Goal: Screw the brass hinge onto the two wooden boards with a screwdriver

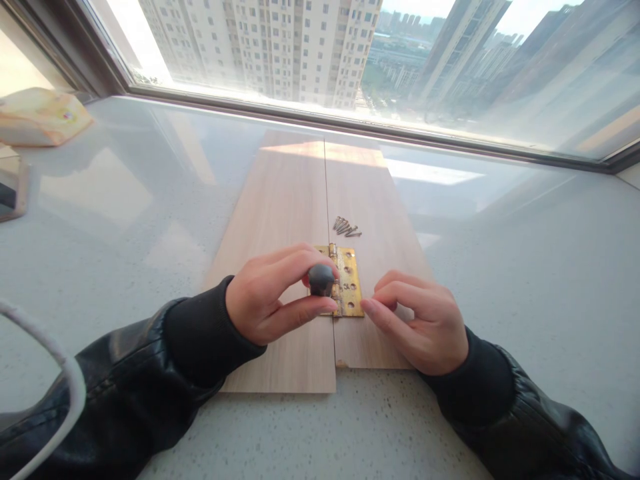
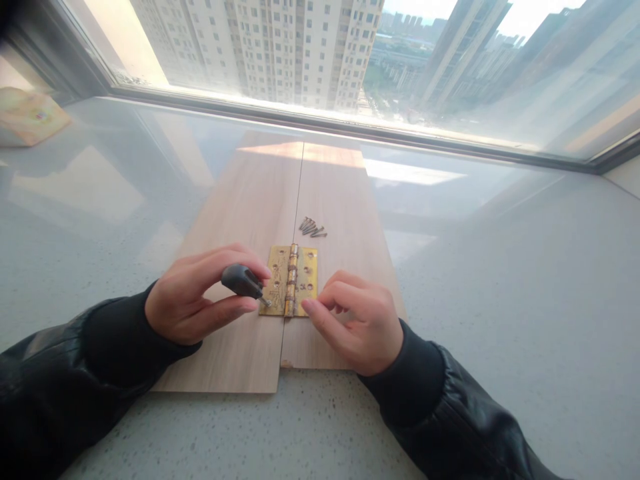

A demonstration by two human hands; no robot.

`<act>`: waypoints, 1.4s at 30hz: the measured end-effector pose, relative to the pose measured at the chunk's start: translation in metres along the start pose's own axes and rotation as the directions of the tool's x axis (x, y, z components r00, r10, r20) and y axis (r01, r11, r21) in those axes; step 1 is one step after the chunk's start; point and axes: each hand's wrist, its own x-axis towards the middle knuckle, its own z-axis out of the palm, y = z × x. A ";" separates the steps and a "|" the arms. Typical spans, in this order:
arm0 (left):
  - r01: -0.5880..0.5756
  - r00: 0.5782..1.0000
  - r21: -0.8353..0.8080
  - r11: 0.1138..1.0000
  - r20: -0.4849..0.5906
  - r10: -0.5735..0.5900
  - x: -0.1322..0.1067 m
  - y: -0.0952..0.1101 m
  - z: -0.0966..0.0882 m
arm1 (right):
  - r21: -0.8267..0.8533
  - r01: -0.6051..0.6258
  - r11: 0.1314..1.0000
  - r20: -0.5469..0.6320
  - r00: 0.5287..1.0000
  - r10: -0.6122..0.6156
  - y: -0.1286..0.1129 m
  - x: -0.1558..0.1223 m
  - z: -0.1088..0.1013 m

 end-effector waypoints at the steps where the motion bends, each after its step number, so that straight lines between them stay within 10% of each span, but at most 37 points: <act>1: -0.004 1.000 -0.006 1.000 0.013 0.004 0.001 0.001 0.000 | 0.001 0.001 1.000 0.000 1.000 -0.001 0.000 0.000 0.000; 20: 0.013 0.995 0.040 0.999 -0.103 -0.009 0.019 0.005 0.014 | -0.044 -0.034 0.998 -0.049 0.998 0.032 -0.013 0.009 -0.011; 23: 0.031 0.995 0.045 0.999 -0.091 -0.027 0.021 0.006 0.018 | -0.146 0.036 0.989 0.105 0.994 -0.021 -0.037 0.031 -0.026; 28: 0.052 0.994 -0.012 0.999 -0.100 -0.053 0.018 0.002 0.016 | -0.630 0.064 0.774 0.250 0.960 0.125 -0.076 0.063 -0.028; 33: 0.095 0.995 -0.083 0.992 -0.020 -0.097 0.015 -0.017 -0.012 | -0.729 0.129 0.673 0.290 0.948 0.133 -0.081 0.064 -0.023; 42: 0.501 0.701 -0.030 0.865 -0.572 -0.427 0.009 -0.078 -0.047 | -0.570 0.240 0.786 0.432 0.901 0.038 -0.062 0.064 -0.032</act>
